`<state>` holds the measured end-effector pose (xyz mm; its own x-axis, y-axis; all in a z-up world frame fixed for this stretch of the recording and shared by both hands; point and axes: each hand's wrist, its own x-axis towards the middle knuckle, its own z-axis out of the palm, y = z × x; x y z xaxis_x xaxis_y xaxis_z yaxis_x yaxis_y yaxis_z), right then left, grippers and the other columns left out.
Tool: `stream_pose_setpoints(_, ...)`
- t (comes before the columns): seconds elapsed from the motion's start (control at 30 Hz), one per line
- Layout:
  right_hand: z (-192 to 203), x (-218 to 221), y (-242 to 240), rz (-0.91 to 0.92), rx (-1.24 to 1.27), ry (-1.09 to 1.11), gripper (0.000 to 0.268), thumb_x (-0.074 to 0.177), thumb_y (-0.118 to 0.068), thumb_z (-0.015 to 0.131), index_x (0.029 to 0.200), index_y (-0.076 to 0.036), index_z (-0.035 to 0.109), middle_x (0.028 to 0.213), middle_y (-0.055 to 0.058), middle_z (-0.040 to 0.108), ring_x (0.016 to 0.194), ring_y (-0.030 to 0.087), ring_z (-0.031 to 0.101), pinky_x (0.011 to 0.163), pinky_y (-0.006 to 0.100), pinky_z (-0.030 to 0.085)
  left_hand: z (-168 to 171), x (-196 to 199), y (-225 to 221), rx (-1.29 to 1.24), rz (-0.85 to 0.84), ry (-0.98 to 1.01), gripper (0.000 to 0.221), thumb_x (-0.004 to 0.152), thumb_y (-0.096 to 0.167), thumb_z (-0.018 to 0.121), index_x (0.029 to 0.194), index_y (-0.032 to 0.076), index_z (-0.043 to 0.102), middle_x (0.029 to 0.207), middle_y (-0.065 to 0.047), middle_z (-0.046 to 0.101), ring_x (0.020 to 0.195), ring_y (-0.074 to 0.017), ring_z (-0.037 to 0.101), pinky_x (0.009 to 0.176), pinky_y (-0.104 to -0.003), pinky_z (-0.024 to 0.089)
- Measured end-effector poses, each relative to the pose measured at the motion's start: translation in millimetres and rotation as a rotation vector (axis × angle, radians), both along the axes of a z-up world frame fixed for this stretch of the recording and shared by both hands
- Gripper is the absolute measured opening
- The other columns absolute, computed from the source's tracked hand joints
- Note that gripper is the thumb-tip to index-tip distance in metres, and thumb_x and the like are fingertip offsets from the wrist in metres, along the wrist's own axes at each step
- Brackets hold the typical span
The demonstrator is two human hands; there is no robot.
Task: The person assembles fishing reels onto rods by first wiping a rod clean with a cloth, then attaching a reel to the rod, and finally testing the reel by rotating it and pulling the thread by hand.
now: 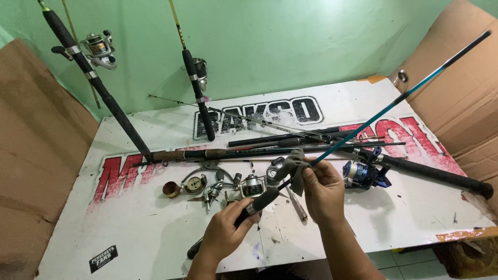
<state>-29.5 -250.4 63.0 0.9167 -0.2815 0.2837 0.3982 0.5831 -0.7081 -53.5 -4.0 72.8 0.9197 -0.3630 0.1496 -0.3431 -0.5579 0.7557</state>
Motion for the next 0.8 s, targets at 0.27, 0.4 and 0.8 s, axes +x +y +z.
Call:
stream_pose_setpoints(0.27,-41,-16,20,0.161,-0.292,0.155,0.027,0.095,-0.009,0.072,0.119,0.003,0.070,0.101,0.012,0.075,0.090,0.016,0.071,0.079,0.030,0.060,-5,-4,-2,0.004,0.033,-0.013,0.046,0.090,0.038,0.071,0.125,0.009,0.067,0.093,-0.009,0.075,0.073,-0.0250,0.076,0.060,-0.038,0.059)
stream_pose_setpoints(0.4,-19,-16,13,0.129,-0.206,0.112,0.028,0.095,-0.014,0.071,0.118,0.002,0.069,0.099,0.013,0.077,0.090,0.018,0.073,0.073,0.033,0.061,-11,-3,1,0.078,0.076,0.025,0.044,0.090,0.045,0.069,0.112,0.007,0.073,0.090,-0.009,0.077,0.074,-0.0262,0.076,0.062,-0.040,0.058)
stream_pose_setpoints(0.8,-54,-8,12,0.289,0.106,0.018,0.017,0.097,-0.013,0.070,0.111,-0.002,0.070,0.101,0.012,0.076,0.078,0.018,0.067,0.063,0.031,0.053,-18,-7,5,-0.154,0.008,0.158,0.048,0.096,0.046,0.062,0.108,0.001,0.074,0.082,-0.012,0.074,0.070,-0.0232,0.068,0.063,-0.037,0.055)
